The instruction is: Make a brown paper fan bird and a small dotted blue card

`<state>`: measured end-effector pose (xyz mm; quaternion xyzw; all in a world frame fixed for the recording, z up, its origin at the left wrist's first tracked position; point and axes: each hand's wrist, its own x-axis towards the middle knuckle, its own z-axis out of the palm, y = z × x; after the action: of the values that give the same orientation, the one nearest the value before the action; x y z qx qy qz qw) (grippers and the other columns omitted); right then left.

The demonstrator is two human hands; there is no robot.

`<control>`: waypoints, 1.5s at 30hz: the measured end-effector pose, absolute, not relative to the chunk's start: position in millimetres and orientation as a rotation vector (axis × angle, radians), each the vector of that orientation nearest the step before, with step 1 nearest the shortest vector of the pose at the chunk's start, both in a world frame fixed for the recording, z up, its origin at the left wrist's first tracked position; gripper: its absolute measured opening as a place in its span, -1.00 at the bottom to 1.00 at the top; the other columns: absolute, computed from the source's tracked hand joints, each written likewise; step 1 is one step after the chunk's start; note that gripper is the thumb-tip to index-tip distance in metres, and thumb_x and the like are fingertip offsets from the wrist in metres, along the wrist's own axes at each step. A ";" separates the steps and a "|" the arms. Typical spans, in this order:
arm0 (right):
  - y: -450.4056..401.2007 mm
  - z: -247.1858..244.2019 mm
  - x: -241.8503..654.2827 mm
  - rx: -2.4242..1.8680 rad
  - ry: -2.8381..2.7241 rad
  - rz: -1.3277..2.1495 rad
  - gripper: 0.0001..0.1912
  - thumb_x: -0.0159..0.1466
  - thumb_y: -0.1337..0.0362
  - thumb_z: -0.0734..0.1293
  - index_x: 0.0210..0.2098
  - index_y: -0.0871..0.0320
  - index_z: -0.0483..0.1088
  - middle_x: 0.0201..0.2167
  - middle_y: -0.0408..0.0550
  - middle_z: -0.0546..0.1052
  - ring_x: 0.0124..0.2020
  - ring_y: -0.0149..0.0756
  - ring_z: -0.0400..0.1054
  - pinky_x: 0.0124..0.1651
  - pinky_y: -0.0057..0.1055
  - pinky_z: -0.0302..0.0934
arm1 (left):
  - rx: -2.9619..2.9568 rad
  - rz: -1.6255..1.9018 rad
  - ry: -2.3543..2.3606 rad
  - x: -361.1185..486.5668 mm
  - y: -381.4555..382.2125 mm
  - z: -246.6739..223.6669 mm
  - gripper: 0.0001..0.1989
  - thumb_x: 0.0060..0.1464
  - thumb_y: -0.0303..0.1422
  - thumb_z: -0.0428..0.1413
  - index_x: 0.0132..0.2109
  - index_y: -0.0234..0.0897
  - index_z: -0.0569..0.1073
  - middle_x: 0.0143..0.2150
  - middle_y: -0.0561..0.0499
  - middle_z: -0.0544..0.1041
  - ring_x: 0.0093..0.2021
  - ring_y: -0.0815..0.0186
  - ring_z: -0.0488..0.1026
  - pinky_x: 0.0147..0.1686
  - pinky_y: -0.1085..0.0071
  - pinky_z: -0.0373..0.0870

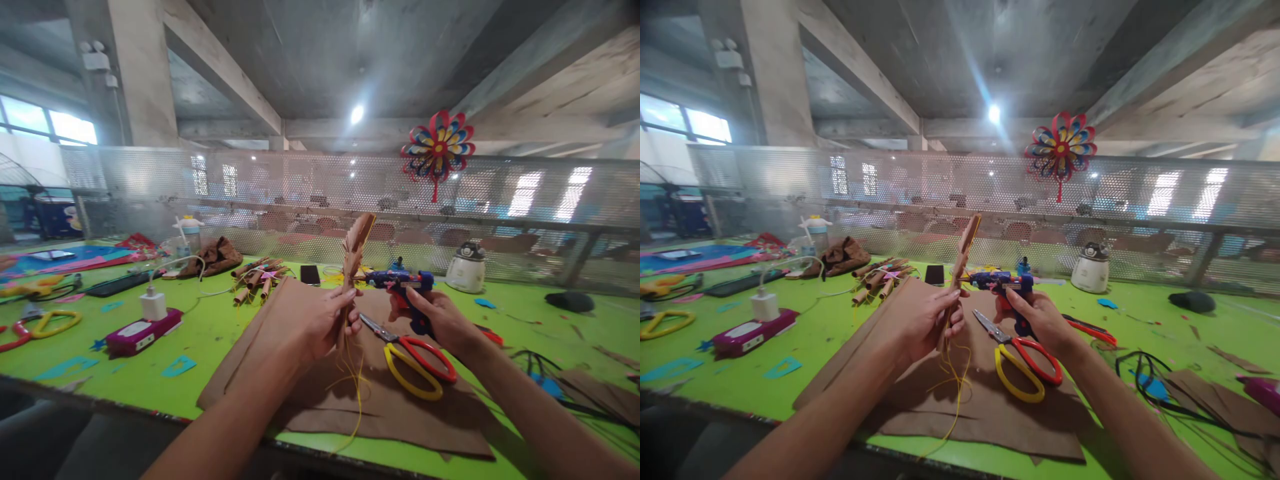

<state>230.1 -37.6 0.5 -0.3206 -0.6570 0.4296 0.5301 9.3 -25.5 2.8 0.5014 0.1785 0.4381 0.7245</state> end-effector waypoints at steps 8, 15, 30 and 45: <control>-46.5 7.3 224.6 -0.783 -1.583 0.995 -0.64 0.22 0.02 0.29 -0.41 0.24 0.42 -0.48 -0.06 0.42 -0.44 -0.32 0.39 -0.27 -0.39 0.29 | 1.137 0.970 0.384 8.8 -27.4 4.0 -0.80 0.08 -0.30 0.09 -0.20 -0.32 0.29 -0.62 0.14 0.26 -0.64 0.49 0.17 -0.61 0.55 0.08; -47.0 7.4 224.9 -0.755 -1.580 0.986 -0.66 0.25 0.05 0.27 -0.41 0.23 0.40 -0.48 -0.09 0.38 -0.44 -0.34 0.37 -0.29 -0.40 0.26 | 1.129 0.976 0.420 8.7 -34.6 10.0 -0.82 0.03 -0.36 0.10 -0.23 -0.31 0.27 -0.59 0.13 0.27 -0.61 0.49 0.22 -0.59 0.55 0.09; -49.1 10.5 225.8 -0.768 -1.625 0.898 -0.63 0.27 0.06 0.24 -0.46 0.23 0.40 -0.51 -0.07 0.39 -0.46 -0.35 0.31 -0.31 -0.39 0.24 | 1.094 0.964 0.395 6.1 -27.7 5.6 -0.72 0.08 -0.21 -0.01 -0.20 -0.37 0.34 -0.61 0.07 0.30 -0.61 0.44 0.25 -0.59 0.51 0.10; -46.6 8.3 228.4 -0.816 -1.717 0.800 -0.60 0.29 0.04 0.20 -0.50 0.21 0.38 -0.51 -0.07 0.39 -0.45 -0.34 0.31 -0.29 -0.38 0.21 | 1.105 0.940 0.378 7.0 -29.4 7.1 -0.77 0.09 -0.26 0.03 -0.17 -0.33 0.29 -0.63 0.13 0.27 -0.64 0.46 0.22 -0.63 0.55 0.05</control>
<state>228.4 -46.6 8.3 -0.3395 -0.7144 0.3327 0.5136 7.0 -29.4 7.1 0.5024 0.1716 0.4272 0.7319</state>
